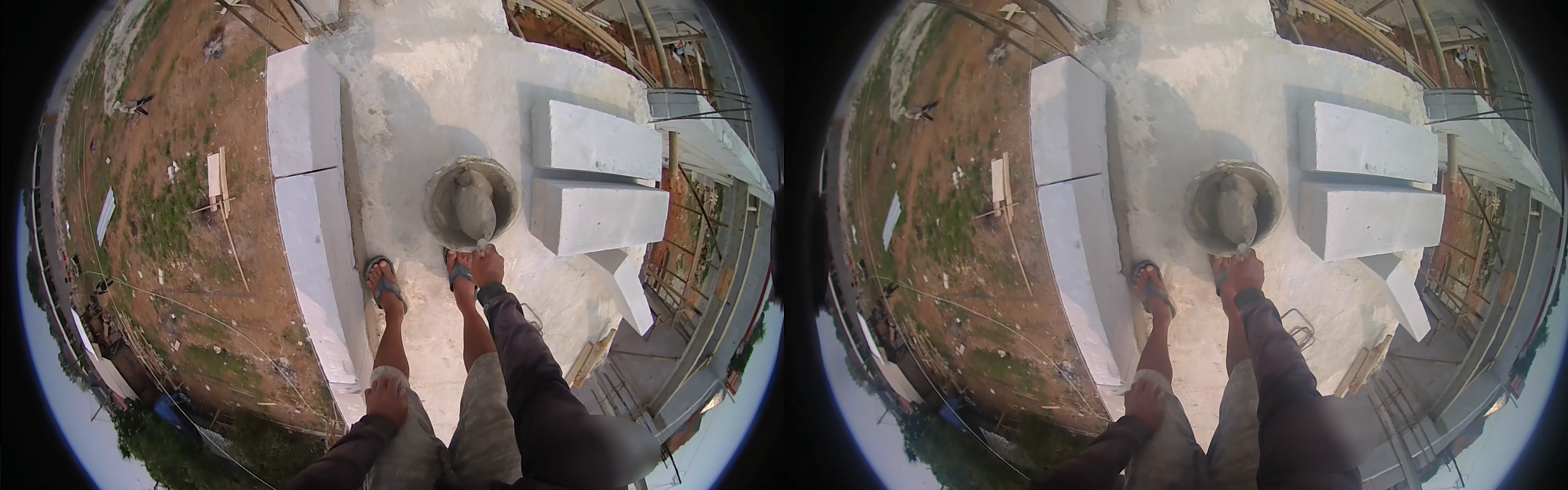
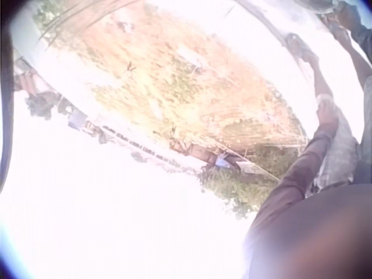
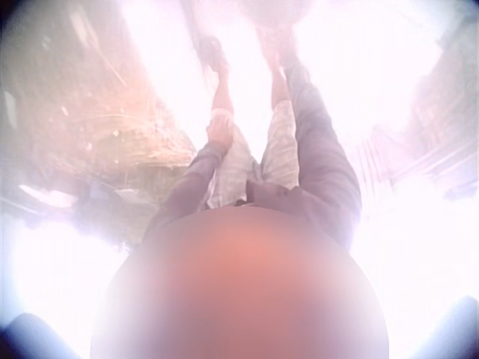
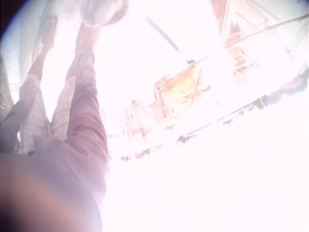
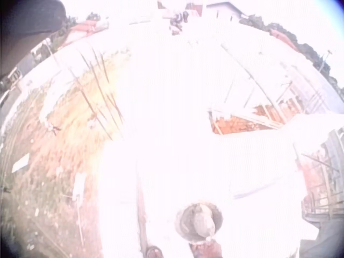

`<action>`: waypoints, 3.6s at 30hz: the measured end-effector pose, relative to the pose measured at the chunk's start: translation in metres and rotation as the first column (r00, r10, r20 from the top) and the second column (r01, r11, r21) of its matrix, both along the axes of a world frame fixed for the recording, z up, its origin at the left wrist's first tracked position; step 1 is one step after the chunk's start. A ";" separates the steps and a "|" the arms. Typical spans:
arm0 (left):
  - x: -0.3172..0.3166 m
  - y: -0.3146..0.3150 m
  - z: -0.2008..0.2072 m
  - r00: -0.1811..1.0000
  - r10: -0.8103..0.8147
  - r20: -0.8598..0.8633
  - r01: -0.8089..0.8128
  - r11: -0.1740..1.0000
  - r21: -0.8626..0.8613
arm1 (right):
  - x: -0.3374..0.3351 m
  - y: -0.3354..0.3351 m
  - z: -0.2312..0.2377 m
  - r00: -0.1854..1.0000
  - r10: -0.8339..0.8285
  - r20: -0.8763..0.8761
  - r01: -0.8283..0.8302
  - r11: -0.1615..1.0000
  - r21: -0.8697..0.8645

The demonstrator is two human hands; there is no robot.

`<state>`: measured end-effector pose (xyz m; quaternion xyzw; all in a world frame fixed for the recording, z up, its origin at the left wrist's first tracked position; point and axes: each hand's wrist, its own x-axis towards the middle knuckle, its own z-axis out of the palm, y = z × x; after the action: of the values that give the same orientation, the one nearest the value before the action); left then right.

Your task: The person scoops mortar from a bucket with a trowel and spreads it along a concrete ledge. Then the person places white rectangular blocks onto the mortar, pressing them into place one at a time.

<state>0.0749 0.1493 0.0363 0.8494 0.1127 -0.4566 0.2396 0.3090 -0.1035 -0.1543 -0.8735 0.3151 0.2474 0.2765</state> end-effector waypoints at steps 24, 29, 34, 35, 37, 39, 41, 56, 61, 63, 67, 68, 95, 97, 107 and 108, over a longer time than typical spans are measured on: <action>0.005 0.007 -0.005 0.998 -0.060 0.010 0.060 0.998 0.005 | 0.061 -0.006 -0.061 0.979 -0.079 -0.186 0.105 0.985 0.136; 0.014 0.006 -0.010 0.995 -0.073 -0.066 0.074 0.997 0.023 | 0.049 -0.013 -0.044 0.978 0.180 -0.102 -0.190 0.977 -0.098; 0.014 0.002 -0.008 0.997 -0.057 -0.049 0.058 0.998 0.018 | 0.052 -0.001 -0.042 0.991 0.085 -0.106 -0.107 0.968 -0.227; 0.014 0.002 -0.008 0.997 -0.058 -0.049 0.059 0.998 0.025 | 0.057 0.004 -0.048 0.994 -0.002 -0.107 -0.027 0.963 -0.266; 0.016 0.001 -0.008 0.994 -0.070 -0.083 0.073 0.997 0.032 | 0.059 0.012 -0.062 0.989 0.102 -0.105 -0.116 0.983 -0.141; 0.020 0.002 -0.008 0.994 -0.089 -0.067 0.092 0.995 0.034 | 0.053 0.015 -0.068 0.978 0.174 -0.116 -0.179 0.983 -0.038; 0.022 0.001 -0.004 0.993 -0.094 -0.076 0.097 0.995 0.026 | 0.031 0.006 -0.058 0.992 0.130 -0.005 -0.128 0.986 0.109; 0.022 0.004 -0.005 0.996 -0.059 -0.066 0.059 0.998 -0.005 | 0.019 -0.006 -0.015 0.988 0.144 -0.053 -0.151 0.976 -0.154; 0.017 0.008 -0.005 0.999 -0.014 -0.041 0.013 1.000 -0.016 | 0.079 0.004 -0.013 0.964 0.240 -0.116 -0.265 0.911 -0.315; 0.015 0.008 -0.005 0.997 -0.024 -0.070 0.024 1.000 -0.001 | 0.112 0.009 -0.016 0.937 0.332 -0.110 -0.350 0.877 -0.329; 0.011 0.009 -0.003 0.999 -0.032 -0.015 0.032 0.999 0.024 | 0.136 0.046 -0.035 0.566 0.802 -0.191 -0.819 0.520 -0.243; 0.010 0.009 -0.002 1.000 -0.020 -0.013 0.020 1.000 0.008 | 0.132 0.055 -0.040 0.450 0.849 -0.279 -0.889 0.396 -0.229; 0.014 0.010 -0.006 1.000 -0.004 0.000 0.004 1.000 -0.009 | 0.008 -0.002 0.000 0.888 0.439 -0.139 -0.448 0.893 -0.047; 0.015 0.010 -0.005 1.000 0.012 0.012 -0.012 1.000 -0.021 | 0.002 -0.009 0.009 0.916 0.387 -0.108 -0.397 0.914 -0.087; 0.019 0.012 -0.004 0.998 -0.058 0.002 0.058 0.998 0.002 | 0.038 0.041 -0.043 0.996 -0.072 0.044 0.062 0.979 0.192; 0.019 0.012 -0.003 0.998 -0.060 0.007 0.060 0.998 0.000 | 0.026 0.040 -0.033 0.977 -0.213 0.027 0.197 0.940 0.280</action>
<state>0.0941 0.1608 0.0333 0.8540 0.0864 -0.4605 0.2262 0.3354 -0.0636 -0.1872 -0.7956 0.3590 0.2335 0.4285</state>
